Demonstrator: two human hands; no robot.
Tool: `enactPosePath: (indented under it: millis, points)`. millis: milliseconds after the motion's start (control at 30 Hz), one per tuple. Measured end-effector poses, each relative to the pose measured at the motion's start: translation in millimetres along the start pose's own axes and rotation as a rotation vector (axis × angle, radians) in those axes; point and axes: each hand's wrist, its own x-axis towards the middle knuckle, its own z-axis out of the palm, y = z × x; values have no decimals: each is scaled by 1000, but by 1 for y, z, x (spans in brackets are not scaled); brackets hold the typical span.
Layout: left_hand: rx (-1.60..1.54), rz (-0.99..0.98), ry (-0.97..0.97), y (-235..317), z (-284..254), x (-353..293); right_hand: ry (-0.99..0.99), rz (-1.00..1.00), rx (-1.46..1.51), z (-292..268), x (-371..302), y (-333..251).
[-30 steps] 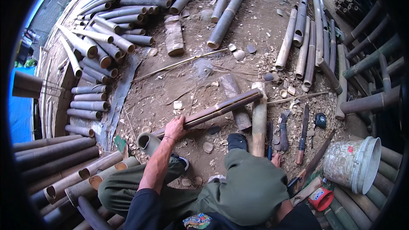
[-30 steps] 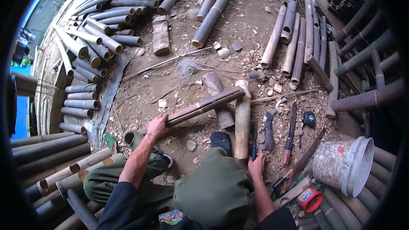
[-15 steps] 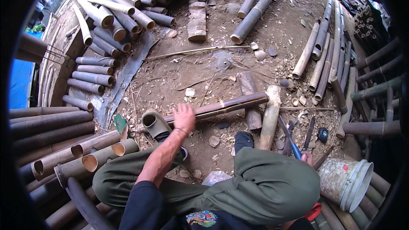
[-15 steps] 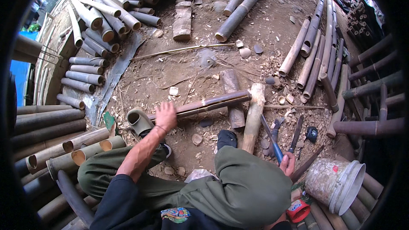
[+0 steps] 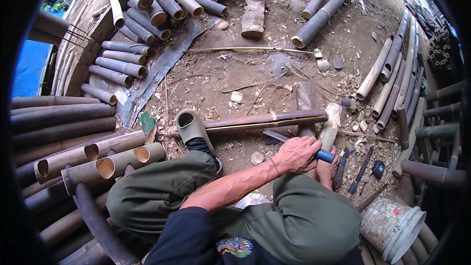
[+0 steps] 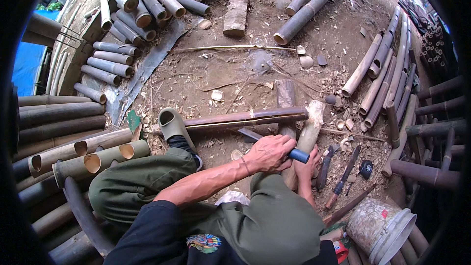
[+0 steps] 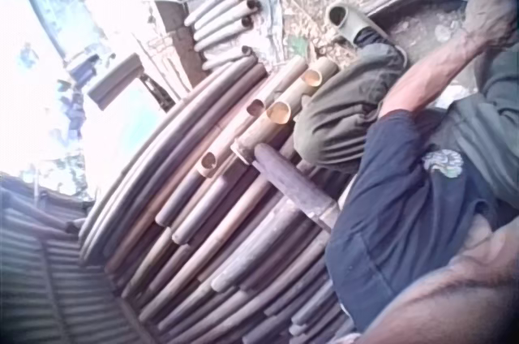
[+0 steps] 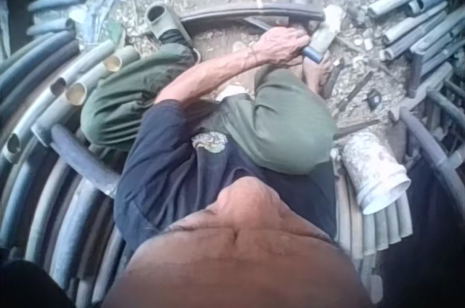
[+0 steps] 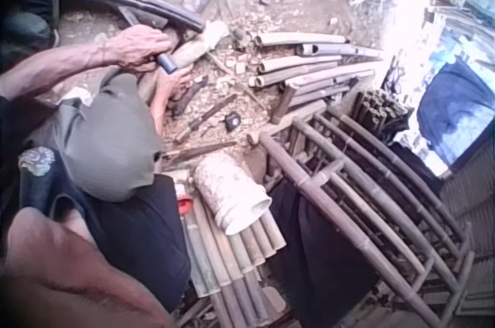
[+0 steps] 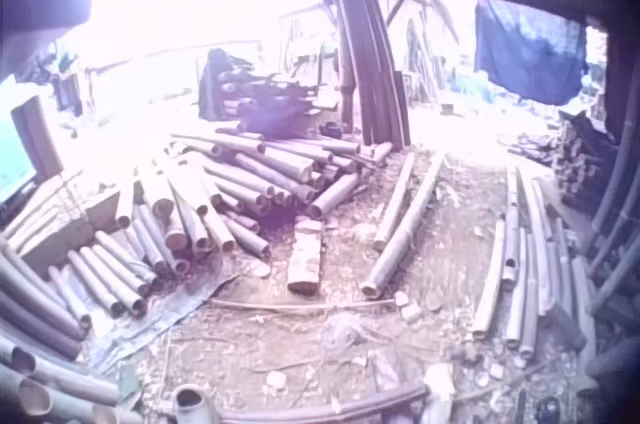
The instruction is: The person sits on the ground and uses a machete to split long bamboo poles into thin strips. They repeatedly strike the bamboo against a wooden block to drive the blade through the material, then pull the resulting strips apart by hand.
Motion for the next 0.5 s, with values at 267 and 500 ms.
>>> enactPosePath:
  millis: [267, 500]
  points:
    - [-159, -145, -35, 5, -7, -12, -393, 199, 764, -22, 22, 16]
    - [-129, 24, 138, -9, 5, -1, -363, 230, 1251, -112, -35, 28]
